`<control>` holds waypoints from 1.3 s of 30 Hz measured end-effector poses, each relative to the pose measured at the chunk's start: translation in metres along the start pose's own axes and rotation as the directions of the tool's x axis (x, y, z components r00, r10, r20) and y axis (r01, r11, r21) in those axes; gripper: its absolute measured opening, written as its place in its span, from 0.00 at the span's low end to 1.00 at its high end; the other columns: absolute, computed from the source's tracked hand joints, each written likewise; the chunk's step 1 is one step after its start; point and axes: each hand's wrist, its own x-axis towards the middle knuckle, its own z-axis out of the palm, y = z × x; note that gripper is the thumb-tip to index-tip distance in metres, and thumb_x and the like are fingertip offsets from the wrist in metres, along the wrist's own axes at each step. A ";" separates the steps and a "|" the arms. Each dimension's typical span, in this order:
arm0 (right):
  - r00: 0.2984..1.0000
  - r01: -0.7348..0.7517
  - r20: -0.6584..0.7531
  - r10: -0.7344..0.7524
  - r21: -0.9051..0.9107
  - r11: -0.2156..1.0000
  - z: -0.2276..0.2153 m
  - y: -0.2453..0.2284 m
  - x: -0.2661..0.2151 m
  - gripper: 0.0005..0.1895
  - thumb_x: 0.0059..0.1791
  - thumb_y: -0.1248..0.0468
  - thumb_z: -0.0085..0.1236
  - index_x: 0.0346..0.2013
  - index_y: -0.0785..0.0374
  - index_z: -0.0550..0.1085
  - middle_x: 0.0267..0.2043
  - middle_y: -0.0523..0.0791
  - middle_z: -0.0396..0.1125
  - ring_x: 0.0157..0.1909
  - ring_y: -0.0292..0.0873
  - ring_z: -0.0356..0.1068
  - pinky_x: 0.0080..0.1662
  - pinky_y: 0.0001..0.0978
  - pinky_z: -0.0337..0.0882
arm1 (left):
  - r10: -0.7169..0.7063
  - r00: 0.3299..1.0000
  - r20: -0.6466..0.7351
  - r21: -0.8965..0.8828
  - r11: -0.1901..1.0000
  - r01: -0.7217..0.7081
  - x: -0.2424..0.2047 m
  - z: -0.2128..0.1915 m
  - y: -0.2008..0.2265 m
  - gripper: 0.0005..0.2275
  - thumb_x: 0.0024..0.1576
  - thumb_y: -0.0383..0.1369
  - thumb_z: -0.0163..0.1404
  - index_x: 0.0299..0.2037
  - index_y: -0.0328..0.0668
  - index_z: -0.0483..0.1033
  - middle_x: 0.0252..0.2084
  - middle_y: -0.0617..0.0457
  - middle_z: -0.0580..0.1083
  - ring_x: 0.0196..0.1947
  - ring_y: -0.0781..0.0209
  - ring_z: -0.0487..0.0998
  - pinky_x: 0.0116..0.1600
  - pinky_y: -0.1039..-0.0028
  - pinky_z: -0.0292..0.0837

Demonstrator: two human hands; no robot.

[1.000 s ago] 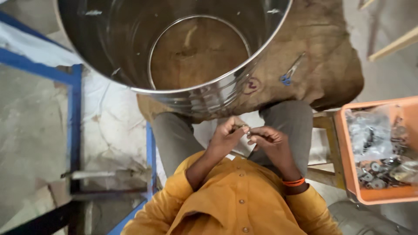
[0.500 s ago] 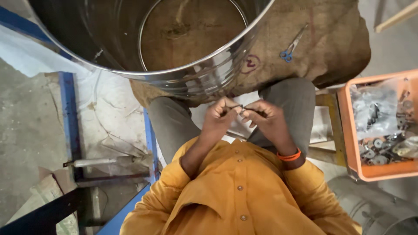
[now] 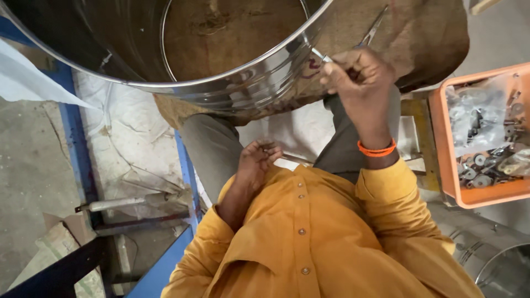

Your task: The person assembles a metal bucket by inserting small metal fasteners into pre-drilled holes around the rim. They pick fasteners from a nearby orange bin, insert them into the bucket, and use pliers to secure them.

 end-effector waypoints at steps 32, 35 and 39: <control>0.983 0.151 -0.034 -0.182 -0.426 0.892 0.023 -0.026 0.016 0.13 0.55 0.68 0.70 0.37 0.69 0.71 0.31 0.48 0.71 0.32 0.34 0.66 0.34 0.28 0.67 | 0.760 0.393 0.518 0.545 0.061 -0.836 -0.126 0.085 0.182 0.05 0.67 0.20 0.52 0.51 0.30 0.75 0.42 0.46 0.80 0.38 0.61 0.86 0.41 0.73 0.82; 0.991 0.098 -0.058 -0.121 -0.302 0.948 0.026 -0.024 0.017 0.12 0.55 0.68 0.68 0.36 0.68 0.71 0.30 0.46 0.73 0.32 0.33 0.71 0.34 0.27 0.71 | 0.808 0.021 0.589 0.583 -0.407 -0.703 -0.147 0.102 0.237 0.04 0.66 0.22 0.55 0.43 0.28 0.73 0.36 0.44 0.79 0.32 0.59 0.84 0.33 0.75 0.77; 0.980 0.153 -0.078 -0.185 -0.307 0.939 0.025 -0.022 0.024 0.08 0.54 0.68 0.67 0.38 0.67 0.73 0.32 0.46 0.75 0.32 0.35 0.76 0.35 0.27 0.71 | 0.676 -0.031 0.736 0.630 -0.701 -0.333 -0.142 0.125 0.273 0.05 0.76 0.27 0.46 0.49 0.32 0.70 0.43 0.44 0.76 0.42 0.50 0.78 0.50 0.67 0.74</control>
